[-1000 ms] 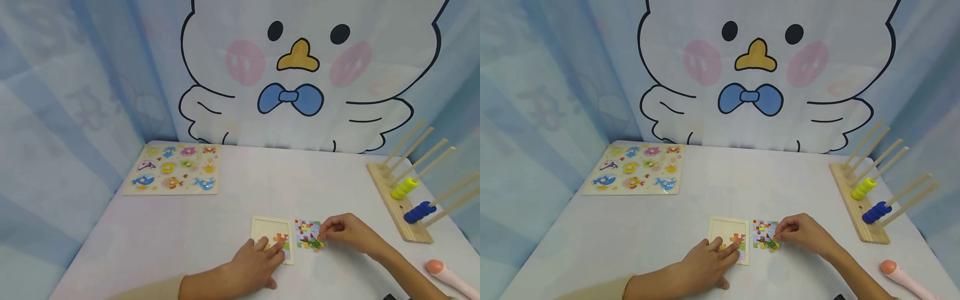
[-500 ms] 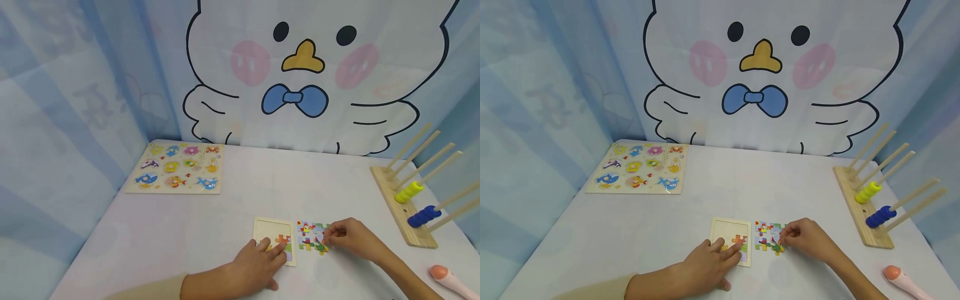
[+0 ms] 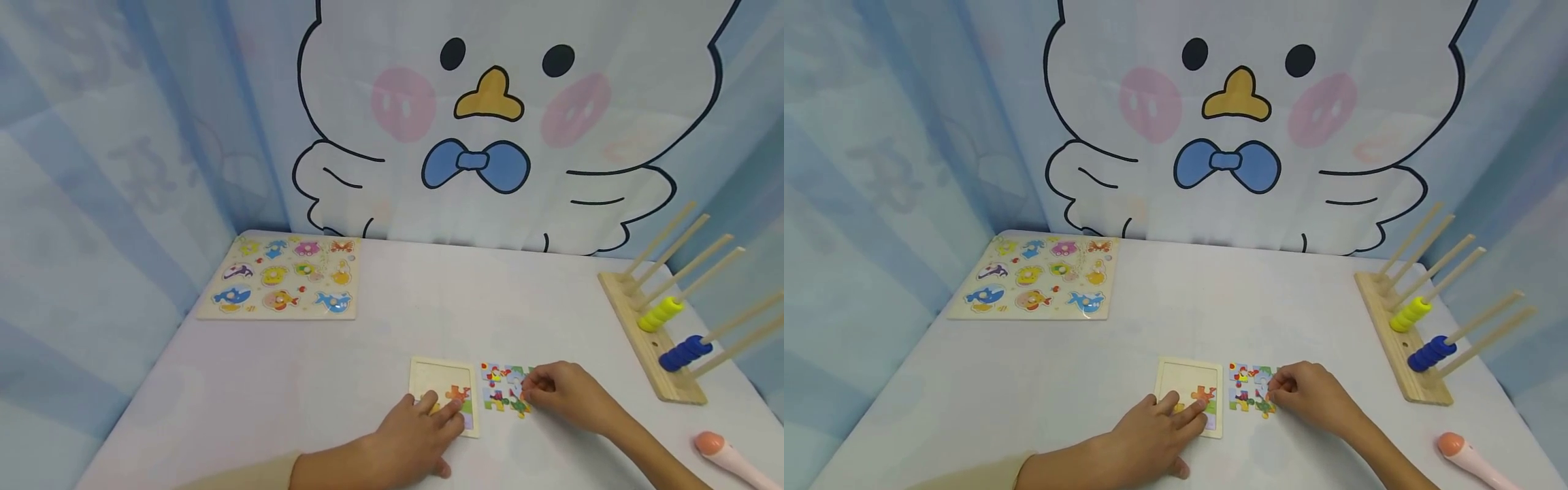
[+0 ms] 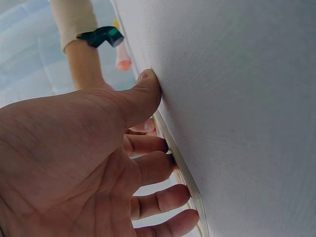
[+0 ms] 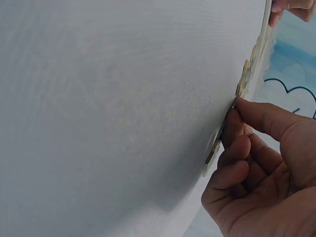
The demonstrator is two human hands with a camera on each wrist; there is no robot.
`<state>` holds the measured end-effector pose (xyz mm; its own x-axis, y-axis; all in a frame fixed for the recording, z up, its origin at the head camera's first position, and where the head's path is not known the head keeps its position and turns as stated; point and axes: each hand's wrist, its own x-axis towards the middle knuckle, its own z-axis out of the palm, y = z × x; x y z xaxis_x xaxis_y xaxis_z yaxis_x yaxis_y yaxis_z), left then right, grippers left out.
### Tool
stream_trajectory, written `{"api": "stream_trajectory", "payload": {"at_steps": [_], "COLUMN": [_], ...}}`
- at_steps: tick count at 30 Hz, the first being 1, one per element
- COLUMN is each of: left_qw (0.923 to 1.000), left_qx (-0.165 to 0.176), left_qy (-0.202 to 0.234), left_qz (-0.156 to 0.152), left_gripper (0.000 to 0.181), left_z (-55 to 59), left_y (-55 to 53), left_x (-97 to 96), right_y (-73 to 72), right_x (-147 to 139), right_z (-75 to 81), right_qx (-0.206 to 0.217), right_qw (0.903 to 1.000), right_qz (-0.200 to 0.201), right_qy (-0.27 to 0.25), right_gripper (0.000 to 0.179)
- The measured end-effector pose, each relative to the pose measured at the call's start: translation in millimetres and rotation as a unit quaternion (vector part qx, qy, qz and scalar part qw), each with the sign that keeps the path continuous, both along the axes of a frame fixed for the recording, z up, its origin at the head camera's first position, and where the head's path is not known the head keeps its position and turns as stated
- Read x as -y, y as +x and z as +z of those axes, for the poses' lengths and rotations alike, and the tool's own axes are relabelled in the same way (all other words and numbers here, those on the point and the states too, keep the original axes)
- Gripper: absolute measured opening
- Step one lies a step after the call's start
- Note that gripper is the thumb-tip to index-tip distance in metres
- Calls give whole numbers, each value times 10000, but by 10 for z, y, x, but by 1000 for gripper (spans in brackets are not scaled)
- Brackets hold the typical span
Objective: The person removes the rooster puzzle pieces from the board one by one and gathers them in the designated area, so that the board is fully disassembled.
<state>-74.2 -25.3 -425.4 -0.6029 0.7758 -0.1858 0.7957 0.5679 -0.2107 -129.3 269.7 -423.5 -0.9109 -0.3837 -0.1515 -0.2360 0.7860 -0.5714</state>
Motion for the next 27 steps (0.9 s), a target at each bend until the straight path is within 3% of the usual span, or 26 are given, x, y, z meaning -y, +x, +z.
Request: {"api": "stream_trajectory", "payload": {"at_steps": [16, 27], "left_qw": [9986, 9993], "left_qx": [502, 218], "left_qy": [18, -137], "left_qz": [158, 260], "left_gripper": [67, 69], "left_z": [-19, 6], "left_y": [-14, -4], "left_x": [-53, -61], "right_y": [83, 93], "right_x": [43, 88], "right_z": [7, -13], "right_qx": [-340, -608], "right_qw": [9983, 9960], "right_qz": [-280, -388], "right_qy": [385, 533], "right_gripper": [8, 12]}}
